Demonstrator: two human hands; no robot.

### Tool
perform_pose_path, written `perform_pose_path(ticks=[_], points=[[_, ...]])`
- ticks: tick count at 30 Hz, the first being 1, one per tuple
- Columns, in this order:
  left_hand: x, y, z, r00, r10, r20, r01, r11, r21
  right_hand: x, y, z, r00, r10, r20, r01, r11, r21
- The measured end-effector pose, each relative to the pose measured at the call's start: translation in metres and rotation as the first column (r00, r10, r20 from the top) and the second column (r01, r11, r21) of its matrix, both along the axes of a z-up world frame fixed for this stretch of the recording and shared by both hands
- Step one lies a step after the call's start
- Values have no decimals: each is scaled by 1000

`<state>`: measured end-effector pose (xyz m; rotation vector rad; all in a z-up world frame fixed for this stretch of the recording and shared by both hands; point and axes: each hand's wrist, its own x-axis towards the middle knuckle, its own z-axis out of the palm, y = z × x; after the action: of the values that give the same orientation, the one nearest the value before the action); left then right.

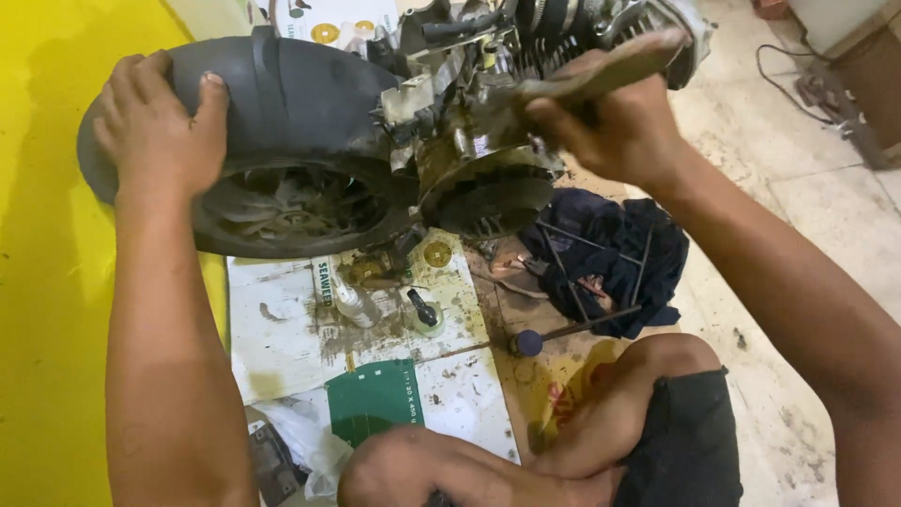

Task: The person sits on the floor and cleans a motorcycle engine and rear wheel assembly. They use a spray bottle to apply liquid and a brush to scrub the engine casing and wheel area, then wipe the parts with a cloth.

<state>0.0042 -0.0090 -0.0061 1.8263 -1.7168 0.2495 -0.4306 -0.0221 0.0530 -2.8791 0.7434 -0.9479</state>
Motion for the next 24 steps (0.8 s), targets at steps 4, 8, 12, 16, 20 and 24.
perform_pose_path(ticks=[4,8,12,16,20,24], points=[[-8,0,6,999,32,-33,-33,999,-28,-22,-2,-2,967,-245,-63,232,959,-161],[0,1,-2,999,32,-2,-32,999,18,28,5,-6,926,-181,332,215,974,-67],[-11,10,13,998,24,-55,-18,995,103,42,13,-16,959,-103,263,131,987,-91],[-7,2,10,999,-7,-33,7,1000,17,15,22,5,969,-241,55,243,969,-40],[-4,3,2,999,37,-30,-36,998,52,20,25,14,951,-293,95,284,954,93],[-3,0,3,1000,13,-4,-13,1000,19,37,16,0,981,4,193,-8,1000,20]])
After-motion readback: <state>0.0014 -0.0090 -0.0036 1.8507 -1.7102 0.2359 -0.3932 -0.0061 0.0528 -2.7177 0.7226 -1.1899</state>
